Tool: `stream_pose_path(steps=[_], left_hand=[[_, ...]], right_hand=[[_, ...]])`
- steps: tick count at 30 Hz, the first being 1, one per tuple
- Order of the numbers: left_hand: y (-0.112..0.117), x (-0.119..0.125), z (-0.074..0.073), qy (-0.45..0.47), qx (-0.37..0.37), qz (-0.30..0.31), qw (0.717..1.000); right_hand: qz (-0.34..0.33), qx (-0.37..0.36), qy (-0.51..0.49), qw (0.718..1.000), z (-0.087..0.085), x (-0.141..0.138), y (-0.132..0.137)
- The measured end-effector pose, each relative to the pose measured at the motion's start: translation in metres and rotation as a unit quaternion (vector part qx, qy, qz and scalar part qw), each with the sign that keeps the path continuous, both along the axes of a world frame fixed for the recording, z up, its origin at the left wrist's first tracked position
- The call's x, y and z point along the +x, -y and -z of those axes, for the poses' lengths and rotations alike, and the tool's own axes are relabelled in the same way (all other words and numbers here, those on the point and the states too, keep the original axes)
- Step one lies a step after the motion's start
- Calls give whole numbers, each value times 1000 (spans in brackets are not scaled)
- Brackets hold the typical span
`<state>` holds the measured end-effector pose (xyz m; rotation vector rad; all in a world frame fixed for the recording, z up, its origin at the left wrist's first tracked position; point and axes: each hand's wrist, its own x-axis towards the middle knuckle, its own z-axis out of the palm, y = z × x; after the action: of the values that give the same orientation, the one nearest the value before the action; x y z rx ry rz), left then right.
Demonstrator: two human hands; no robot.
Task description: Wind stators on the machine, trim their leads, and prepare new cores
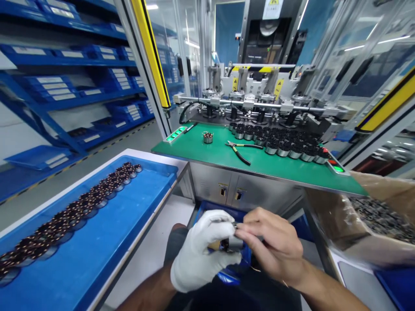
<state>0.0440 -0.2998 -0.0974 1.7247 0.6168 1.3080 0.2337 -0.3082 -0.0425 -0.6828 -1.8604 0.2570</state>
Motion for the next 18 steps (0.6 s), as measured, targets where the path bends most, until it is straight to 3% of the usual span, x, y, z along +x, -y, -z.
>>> stream_pose_path(steps=[3,5,7,11,14,18], left_hand=[[-2,-7,2,-33,37,-28,998],[-3,-10,1,-26,40,-64,997],[-3,-12,1,-17,35,-96,995],[1,-13,2,3,-8,-144,990],[3,-15,-1,28,-78,-173,982],[4,-22,-8,59,-149,-142,977]], right_hand=[[-45,-48,5,998,-12,9,-30],[36,-69,59,995,-20,17,-69],[193,-67,203,958,-26,23,-114],[255,-93,337,901,-24,25,-188],[280,-126,409,859,-18,23,-210],[287,-146,474,819,-14,28,-204]])
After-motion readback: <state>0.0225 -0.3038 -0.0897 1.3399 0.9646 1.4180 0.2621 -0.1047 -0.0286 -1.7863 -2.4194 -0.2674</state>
